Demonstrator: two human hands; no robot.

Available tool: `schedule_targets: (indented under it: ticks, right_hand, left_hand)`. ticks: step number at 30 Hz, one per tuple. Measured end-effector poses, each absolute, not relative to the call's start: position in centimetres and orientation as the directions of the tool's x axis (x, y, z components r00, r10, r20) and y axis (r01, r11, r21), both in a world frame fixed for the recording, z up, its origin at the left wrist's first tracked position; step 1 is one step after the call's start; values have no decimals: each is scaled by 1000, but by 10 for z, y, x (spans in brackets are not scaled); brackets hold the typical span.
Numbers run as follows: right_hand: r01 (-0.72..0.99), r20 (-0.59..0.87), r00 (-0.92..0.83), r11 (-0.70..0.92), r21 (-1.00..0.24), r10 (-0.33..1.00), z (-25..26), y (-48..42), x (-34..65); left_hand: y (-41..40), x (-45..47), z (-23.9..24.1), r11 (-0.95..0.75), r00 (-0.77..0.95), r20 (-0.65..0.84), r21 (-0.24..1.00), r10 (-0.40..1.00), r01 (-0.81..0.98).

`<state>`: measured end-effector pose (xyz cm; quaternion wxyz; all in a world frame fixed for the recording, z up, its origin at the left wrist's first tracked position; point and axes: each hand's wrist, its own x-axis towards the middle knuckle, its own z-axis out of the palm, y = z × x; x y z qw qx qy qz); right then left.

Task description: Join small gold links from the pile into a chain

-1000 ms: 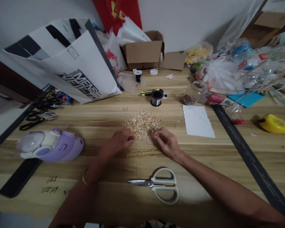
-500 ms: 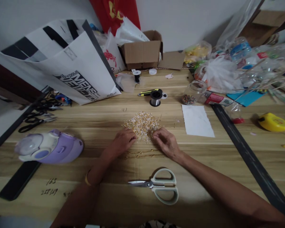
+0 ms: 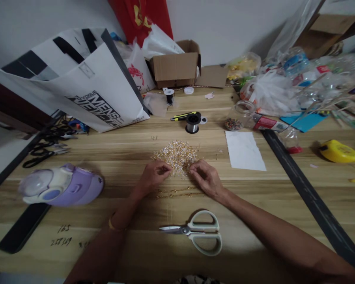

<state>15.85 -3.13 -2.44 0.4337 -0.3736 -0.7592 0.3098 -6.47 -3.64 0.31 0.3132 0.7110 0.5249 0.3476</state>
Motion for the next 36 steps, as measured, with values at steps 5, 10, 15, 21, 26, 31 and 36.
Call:
schedule_targets:
  ticks: [5, 10, 15, 21, 26, 31, 36]
  right_hand:
    - [299, 431, -340, 531, -793, 836, -24, -31, 158]
    - [291, 428, -343, 527, -798, 837, -24, -31, 158]
    - [293, 418, -343, 518, -803, 841, -23, -32, 158]
    - [291, 419, -341, 518, -804, 841, -24, -32, 158]
    - [291, 415, -344, 516, -805, 842, -24, -32, 158]
    - [294, 425, -348, 528, -797, 835, -24, -32, 158]
    - [295, 422, -350, 526, -798, 836, -24, -32, 158]
  left_hand:
    - [-37, -57, 1, -37, 137, 4, 971, 991, 235]
    - [-38, -56, 5, 9, 138, -32, 986, 990, 165]
    - [-38, -56, 2, -6, 155, -17, 989, 988, 147]
    - [-38, -56, 1, 29, 172, -51, 991, 984, 131]
    - [-39, -55, 3, 29, 185, -56, 989, 981, 144]
    - [-39, -56, -1, -5, 190, -29, 984, 981, 176]
    - [-39, -55, -8, -232, 228, 154, 900, 961, 369]
